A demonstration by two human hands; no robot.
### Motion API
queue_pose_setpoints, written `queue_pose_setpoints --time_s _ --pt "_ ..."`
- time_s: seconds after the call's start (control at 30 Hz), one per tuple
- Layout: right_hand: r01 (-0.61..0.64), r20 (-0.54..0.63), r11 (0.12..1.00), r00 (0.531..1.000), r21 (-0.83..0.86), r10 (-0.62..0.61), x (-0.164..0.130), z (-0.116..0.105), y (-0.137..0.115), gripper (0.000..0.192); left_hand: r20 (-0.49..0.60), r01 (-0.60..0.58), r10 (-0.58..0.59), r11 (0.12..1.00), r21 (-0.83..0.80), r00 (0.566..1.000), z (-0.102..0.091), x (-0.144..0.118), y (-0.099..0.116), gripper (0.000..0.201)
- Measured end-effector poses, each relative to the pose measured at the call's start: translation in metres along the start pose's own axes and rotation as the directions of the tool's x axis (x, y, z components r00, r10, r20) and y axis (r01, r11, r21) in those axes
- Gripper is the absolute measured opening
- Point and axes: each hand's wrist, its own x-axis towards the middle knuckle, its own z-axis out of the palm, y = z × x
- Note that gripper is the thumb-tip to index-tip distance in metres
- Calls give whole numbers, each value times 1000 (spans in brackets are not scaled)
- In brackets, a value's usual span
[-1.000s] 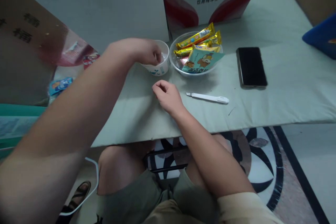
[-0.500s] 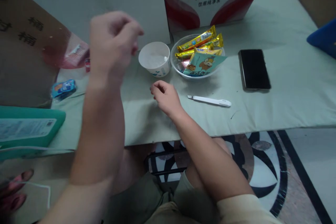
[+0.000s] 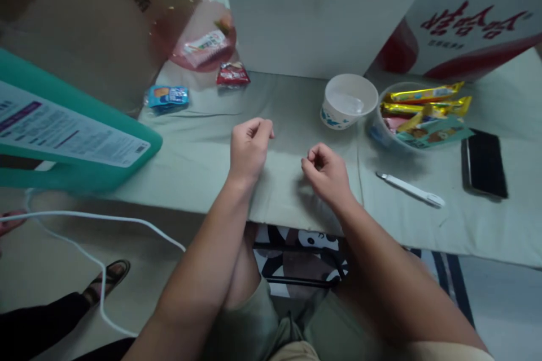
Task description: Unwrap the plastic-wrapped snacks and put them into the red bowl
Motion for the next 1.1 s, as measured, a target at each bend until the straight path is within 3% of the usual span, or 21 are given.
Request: queue_pose_setpoints --time_s 0.1,0.17,0.23,0.3,0.43,0.53,0.67,0.77,0.83,0.9,0.97,1.03,1.1 --pt "205 91 965 977 -164 -192 41 36 -23 6 -119 -25 11 993 -119 993 -13 5 -3 42" --pt "340 237 900 930 -273 -280 78 65 -41 21 -196 -35 -2 982 -184 981 -19 9 -6 43" --pt "377 350 842 904 -386 -244 119 94 -58 50 -252 -50 -8 974 -221 968 -23 13 -8 44" --pt "383 391 827 894 -412 -219 156 122 -69 65 -279 -62 -7 969 -238 960 -25 16 -8 45" --pt "349 417 822 896 -450 -152 202 162 -72 60 -280 -28 -38 974 -226 959 -24 16 -5 49" --pt "365 441 810 885 -459 -148 203 169 -64 49 -268 -14 -50 972 -234 962 -23 14 -3 52" --pt "392 462 822 868 -413 -182 151 136 -43 25 -275 -5 -85 950 -313 958 -29 14 2 52" --pt "465 431 835 844 -294 -318 82 83 -18 21 -285 40 -141 942 -334 948 -34 14 3 50" --pt "439 406 876 851 -202 -333 38 46 -2 8 -269 59 -151 945 -322 951 -33 15 2 49" --pt "262 326 964 916 -46 -234 5 15 11 8 -213 72 -140 951 -299 967 -28 15 -1 48" --pt "-13 175 984 984 180 -19 -12 -5 20 25 -104 91 -121 962 -258 987 -17 13 -5 45" --pt "-201 49 889 979 412 198 -19 -14 27 44 60 126 -117 971 -204 991 -3 9 -10 39" --pt "-248 -27 803 950 541 311 -20 -17 33 54 281 195 -143 967 -166 949 14 2 -15 30"
